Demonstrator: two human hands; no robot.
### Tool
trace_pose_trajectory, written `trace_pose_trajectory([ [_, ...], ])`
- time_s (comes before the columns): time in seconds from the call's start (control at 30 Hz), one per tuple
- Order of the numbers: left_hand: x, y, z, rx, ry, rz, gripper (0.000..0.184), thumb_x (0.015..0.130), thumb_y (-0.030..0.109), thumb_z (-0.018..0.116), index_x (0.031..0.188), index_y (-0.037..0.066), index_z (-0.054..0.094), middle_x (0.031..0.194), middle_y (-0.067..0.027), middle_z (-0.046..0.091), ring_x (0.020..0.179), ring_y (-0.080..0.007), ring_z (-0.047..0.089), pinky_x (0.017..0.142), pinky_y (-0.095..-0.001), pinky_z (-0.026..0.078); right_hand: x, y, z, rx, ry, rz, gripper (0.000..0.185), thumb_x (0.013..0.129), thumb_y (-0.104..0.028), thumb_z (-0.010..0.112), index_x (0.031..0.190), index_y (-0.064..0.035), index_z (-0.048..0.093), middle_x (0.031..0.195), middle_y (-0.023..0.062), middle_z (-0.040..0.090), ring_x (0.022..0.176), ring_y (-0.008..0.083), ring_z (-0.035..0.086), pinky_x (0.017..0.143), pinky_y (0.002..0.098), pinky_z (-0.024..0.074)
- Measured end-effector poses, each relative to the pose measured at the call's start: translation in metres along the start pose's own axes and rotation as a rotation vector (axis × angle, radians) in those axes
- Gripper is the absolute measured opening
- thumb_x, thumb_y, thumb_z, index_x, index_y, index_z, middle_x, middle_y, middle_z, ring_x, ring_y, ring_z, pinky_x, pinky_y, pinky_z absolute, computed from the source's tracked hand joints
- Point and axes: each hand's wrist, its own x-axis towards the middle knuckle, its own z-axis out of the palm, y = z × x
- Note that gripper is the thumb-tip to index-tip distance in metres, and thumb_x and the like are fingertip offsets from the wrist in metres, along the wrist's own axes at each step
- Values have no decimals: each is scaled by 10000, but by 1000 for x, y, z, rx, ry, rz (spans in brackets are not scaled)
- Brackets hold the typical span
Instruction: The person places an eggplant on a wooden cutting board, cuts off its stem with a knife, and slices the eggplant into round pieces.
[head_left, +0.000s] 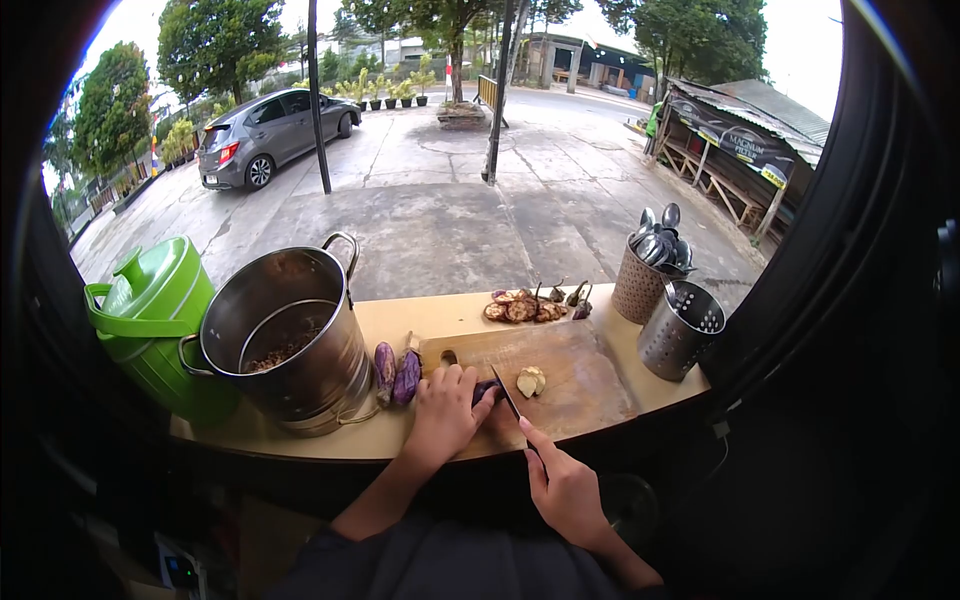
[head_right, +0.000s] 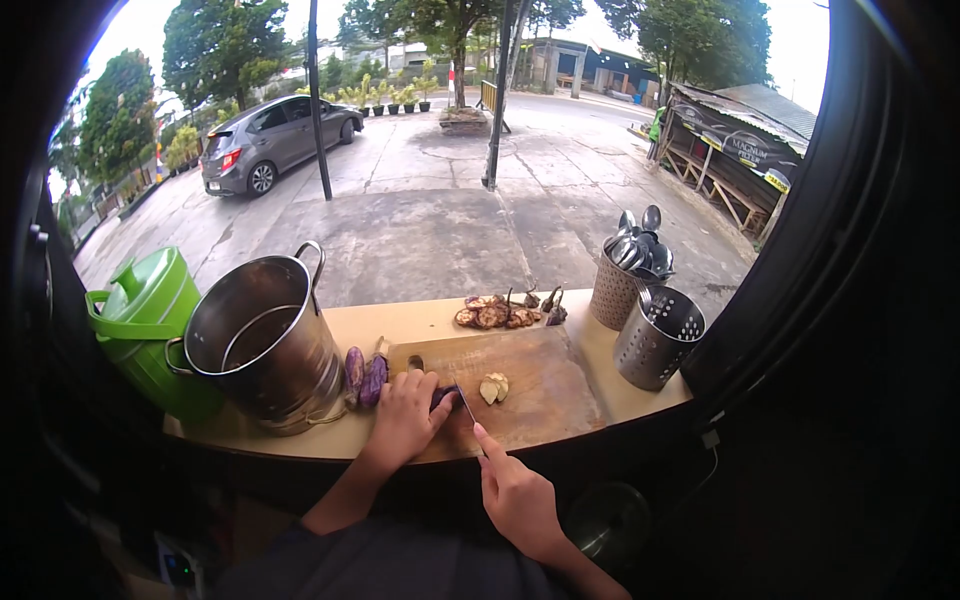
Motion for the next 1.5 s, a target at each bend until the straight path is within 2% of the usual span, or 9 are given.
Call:
trace_pose_trajectory([
  [0.2,2,-3,-3,-31,-72,24,341,952,397,591,1086,84,589,1041,-109,562,1039,-305,525,865,-450,396,8,1,3,15,15,-15,466,951,-106,609,1412,-137,548,708,149,636,582,316,633,526,428,488],
  [0.33,2,-3,-3,-54,-75,29,334,949,389,594,1088,86,589,1059,-112,556,1041,-308,520,869,-454,392,20,-7,5,-8,9,7,436,956,-77,598,1389,-123,567,700,176,614,584,336,618,542,425,476],
  [0.6,2,-5,0,-37,-78,43,326,960,389,574,1097,94,591,1066,-110,563,1041,-312,524,861,-464,393,55,-5,18,-46,-46,32,392,989,-134,556,1381,-128,560,733,205,660,663,390,657,589,469,507],
  [0.83,2,1,-5,-6,2,29,295,973,382,549,1025,93,579,994,-112,553,1000,-313,535,824,-441,403,37,-1,10,-45,-25,-25,401,994,-158,544,1394,-124,547,690,184,653,611,362,660,553,458,514],
  [0.93,2,2,-4,-26,-17,28,288,973,376,550,1014,91,575,995,-114,553,1000,-314,535,823,-441,404,26,-7,-3,-65,-108,67,389,999,-153,533,1386,-115,551,691,188,653,614,361,661,551,459,511],
  [1.23,2,-1,0,-24,-5,35,286,976,379,549,1015,96,572,989,-109,556,993,-307,539,820,-439,403,46,0,15,-65,-16,-39,377,996,-146,534,1369,-100,558,689,189,655,586,366,653,550,464,512],
  [1.3,1,-1,2,-33,19,41,288,976,381,553,1022,98,575,989,-106,558,992,-305,539,815,-440,400,35,-6,3,-20,-99,102,372,990,-140,546,1362,-136,563,743,237,652,698,429,653,604,506,506],
  [1.4,0,-2,2,-43,-7,47,290,976,385,554,1029,101,578,993,-103,562,994,-303,542,809,-441,396,26,-7,-5,-101,-95,51,380,993,-155,540,1371,-119,556,677,192,653,597,370,659,552,475,518],
  [1.5,1,-2,1,-59,-2,52,283,978,381,554,1028,104,580,992,-103,562,997,-303,545,807,-441,394,35,-8,-7,-110,-129,56,372,996,-163,534,1365,-127,560,681,205,653,608,383,661,559,492,517],
])
